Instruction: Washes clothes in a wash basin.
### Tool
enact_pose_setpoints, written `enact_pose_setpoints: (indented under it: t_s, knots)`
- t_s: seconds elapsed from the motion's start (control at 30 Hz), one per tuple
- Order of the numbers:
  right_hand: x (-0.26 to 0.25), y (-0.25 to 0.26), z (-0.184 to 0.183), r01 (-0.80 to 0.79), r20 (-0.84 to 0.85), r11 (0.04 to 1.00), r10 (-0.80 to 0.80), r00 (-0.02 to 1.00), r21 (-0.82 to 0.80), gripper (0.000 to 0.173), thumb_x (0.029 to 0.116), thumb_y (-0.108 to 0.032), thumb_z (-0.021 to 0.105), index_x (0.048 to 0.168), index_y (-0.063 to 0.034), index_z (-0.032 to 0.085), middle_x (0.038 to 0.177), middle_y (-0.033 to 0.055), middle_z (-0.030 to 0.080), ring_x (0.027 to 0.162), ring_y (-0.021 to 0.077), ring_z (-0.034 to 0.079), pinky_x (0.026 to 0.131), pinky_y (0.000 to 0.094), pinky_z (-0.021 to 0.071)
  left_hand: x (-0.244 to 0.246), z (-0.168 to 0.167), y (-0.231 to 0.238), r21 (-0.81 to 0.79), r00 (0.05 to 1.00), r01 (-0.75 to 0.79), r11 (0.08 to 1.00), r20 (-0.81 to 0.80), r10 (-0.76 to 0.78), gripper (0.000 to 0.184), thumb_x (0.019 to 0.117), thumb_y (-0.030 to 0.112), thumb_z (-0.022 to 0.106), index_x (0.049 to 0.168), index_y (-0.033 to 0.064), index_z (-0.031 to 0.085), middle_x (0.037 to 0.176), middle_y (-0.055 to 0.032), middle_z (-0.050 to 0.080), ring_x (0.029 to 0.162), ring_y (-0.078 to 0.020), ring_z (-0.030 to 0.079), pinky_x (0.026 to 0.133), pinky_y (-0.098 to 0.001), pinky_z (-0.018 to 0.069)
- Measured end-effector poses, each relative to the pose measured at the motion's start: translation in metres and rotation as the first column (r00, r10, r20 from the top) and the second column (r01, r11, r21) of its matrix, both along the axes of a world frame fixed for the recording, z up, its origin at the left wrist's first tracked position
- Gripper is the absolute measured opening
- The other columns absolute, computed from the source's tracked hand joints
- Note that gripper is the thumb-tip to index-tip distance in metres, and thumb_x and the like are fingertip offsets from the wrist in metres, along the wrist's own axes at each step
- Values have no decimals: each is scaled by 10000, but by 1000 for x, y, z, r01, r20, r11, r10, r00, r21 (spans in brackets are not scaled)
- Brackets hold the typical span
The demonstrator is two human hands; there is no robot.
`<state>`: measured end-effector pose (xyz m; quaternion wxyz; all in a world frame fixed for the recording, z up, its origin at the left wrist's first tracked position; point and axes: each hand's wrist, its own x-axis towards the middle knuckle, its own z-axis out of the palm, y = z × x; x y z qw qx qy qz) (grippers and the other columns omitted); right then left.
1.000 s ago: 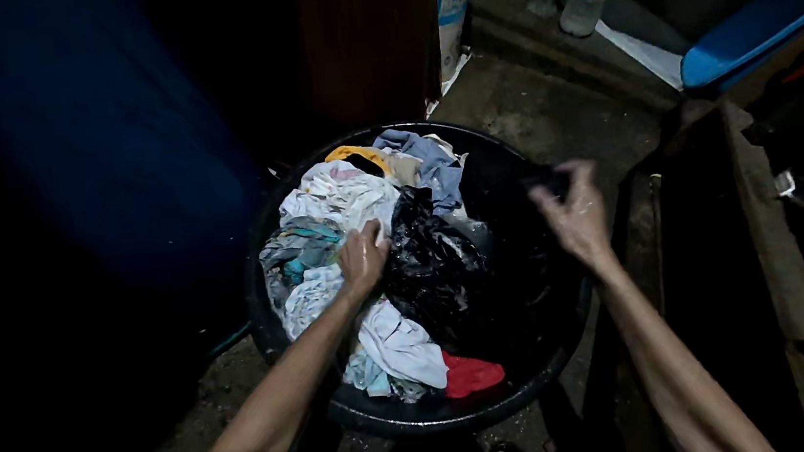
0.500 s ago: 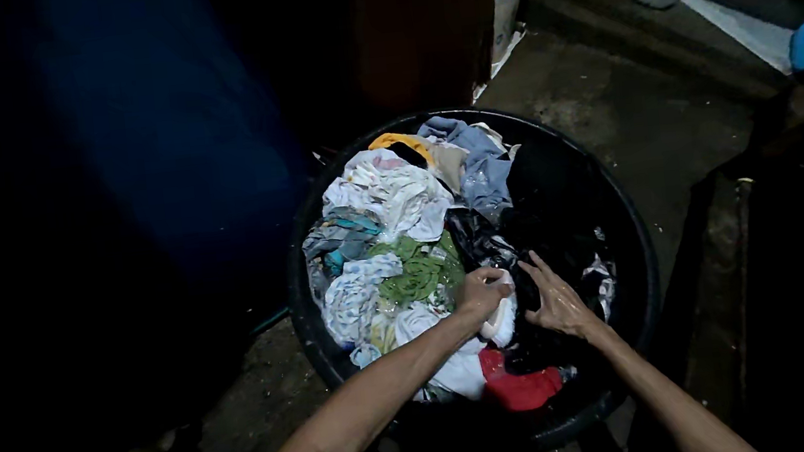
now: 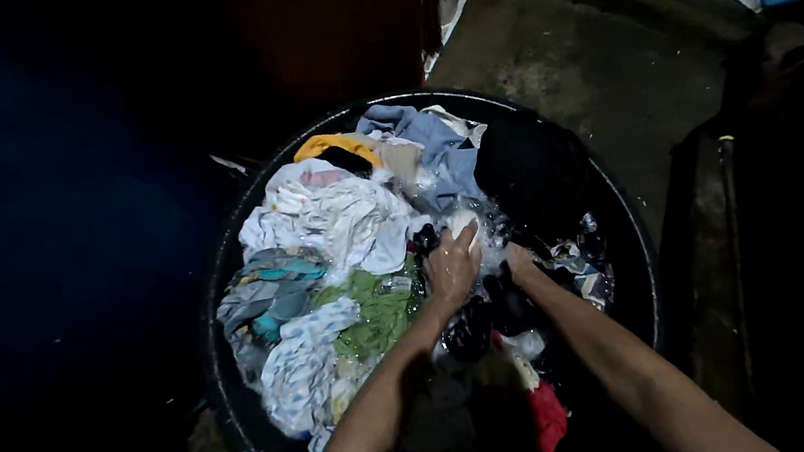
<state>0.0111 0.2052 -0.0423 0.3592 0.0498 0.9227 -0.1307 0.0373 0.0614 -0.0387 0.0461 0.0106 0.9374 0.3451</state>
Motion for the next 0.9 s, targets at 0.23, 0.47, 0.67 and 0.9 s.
enact_pose_setpoints:
  t_s: [0.23,0.47,0.67,0.9]
  knots:
    - [16,4,28,60,-61,993,-67,996,-103,426,1095,-135,437,1432,122,475,1476,332,483,1413,441,446,1173,529,329,9,8,-23,222,932,-139,965,359,52,527,1041,286,609,1506,66,501,1462,-221,568,1363,-388,541,1149,-563,404]
    - [83,33,32,-162,-579,933,-59,813,-322,539,976,-322,624,1330,84,606,1392,276,587,1326,427,539,1129,538,401,84,27,-40,265,851,-39,964,514,-106,516,1022,296,629,1475,69,528,1395,-241,604,1290,-407,589,1099,-588,441]
    - [34,-1,34,-166,-198,984,176,964,68,486,1055,-336,502,1384,13,582,1487,273,492,1314,446,542,1035,591,461,118,42,-44,324,978,74,943,160,-132,434,953,281,714,1317,46,688,1180,-167,732,983,-291,704,905,-492,545]
    - [-1,4,-29,265,-151,895,-337,929,-359,509,1017,-88,594,1458,115,440,1448,328,508,1373,430,485,1162,515,360,79,59,-3,96,969,245,965,-8,-245,369,989,301,652,1346,223,702,1176,-237,694,909,-386,719,761,-548,574]
